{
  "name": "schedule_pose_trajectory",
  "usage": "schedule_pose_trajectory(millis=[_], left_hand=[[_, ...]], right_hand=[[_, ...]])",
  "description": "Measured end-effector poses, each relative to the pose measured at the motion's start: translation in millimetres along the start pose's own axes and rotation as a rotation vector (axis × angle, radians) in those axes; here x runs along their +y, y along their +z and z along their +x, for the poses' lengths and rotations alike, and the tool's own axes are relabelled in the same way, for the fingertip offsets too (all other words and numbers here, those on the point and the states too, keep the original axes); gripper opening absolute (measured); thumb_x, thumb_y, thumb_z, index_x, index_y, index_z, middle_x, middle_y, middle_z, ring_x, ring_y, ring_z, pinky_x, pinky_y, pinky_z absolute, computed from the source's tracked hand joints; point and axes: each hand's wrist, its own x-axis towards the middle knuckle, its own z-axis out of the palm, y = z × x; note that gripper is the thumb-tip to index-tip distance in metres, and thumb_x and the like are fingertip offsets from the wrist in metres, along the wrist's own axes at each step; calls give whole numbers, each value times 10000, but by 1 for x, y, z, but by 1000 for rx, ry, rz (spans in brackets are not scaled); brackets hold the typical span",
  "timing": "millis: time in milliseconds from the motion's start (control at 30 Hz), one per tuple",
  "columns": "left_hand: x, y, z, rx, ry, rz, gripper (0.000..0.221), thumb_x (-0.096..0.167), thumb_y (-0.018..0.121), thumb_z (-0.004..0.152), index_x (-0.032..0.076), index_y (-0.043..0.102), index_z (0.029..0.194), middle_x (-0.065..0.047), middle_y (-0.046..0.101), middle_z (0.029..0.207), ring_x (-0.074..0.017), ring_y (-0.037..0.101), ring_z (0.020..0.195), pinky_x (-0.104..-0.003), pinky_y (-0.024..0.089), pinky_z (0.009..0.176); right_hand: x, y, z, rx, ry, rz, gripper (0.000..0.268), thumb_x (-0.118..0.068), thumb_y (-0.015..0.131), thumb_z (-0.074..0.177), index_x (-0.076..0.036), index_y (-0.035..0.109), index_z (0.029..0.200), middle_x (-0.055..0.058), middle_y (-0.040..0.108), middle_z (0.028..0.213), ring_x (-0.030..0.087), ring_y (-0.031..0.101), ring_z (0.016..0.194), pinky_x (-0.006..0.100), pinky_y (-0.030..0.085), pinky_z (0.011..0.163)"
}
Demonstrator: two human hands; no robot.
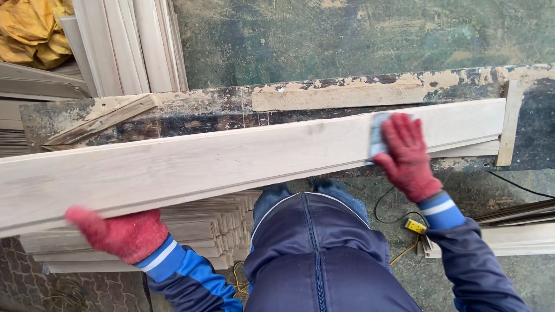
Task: Sanding the surface of wooden planks using an orbital sander and manual sandpaper on a workbench.
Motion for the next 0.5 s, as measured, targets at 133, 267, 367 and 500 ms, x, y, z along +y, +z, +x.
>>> schedule_pose_trajectory(millis=[133,267,367,500], left_hand=[[-45,-27,-8,-258,202,422,1039,322,891,619,166,453,1549,-245,611,1488,-478,716,1190,-634,640,1046],[-113,-62,-15,-618,524,943,941,230,855,712,310,435,1550,-234,598,1467,-448,692,1171,-551,612,1029],[-147,-77,-28,-875,790,1342,912,159,833,782,418,416,1551,-228,587,1451,-428,672,1157,-491,587,1016],[-137,36,-99,-209,2,1155,705,416,930,791,177,625,1380,-115,735,1202,-221,704,1140,-370,605,987]], right_hand=[[12,-47,-15,102,76,77,667,-222,659,983,15,447,1569,243,389,1653,406,338,1564,525,220,1330],[41,-24,-11,130,67,47,715,-444,640,971,-52,495,1550,188,422,1635,380,337,1542,497,207,1313],[43,-1,-6,174,48,22,771,-581,644,946,-82,546,1525,175,469,1605,384,361,1510,496,172,1293],[-1,9,19,206,-1,106,771,-601,678,921,-127,552,1517,130,453,1613,364,327,1522,517,149,1292]])
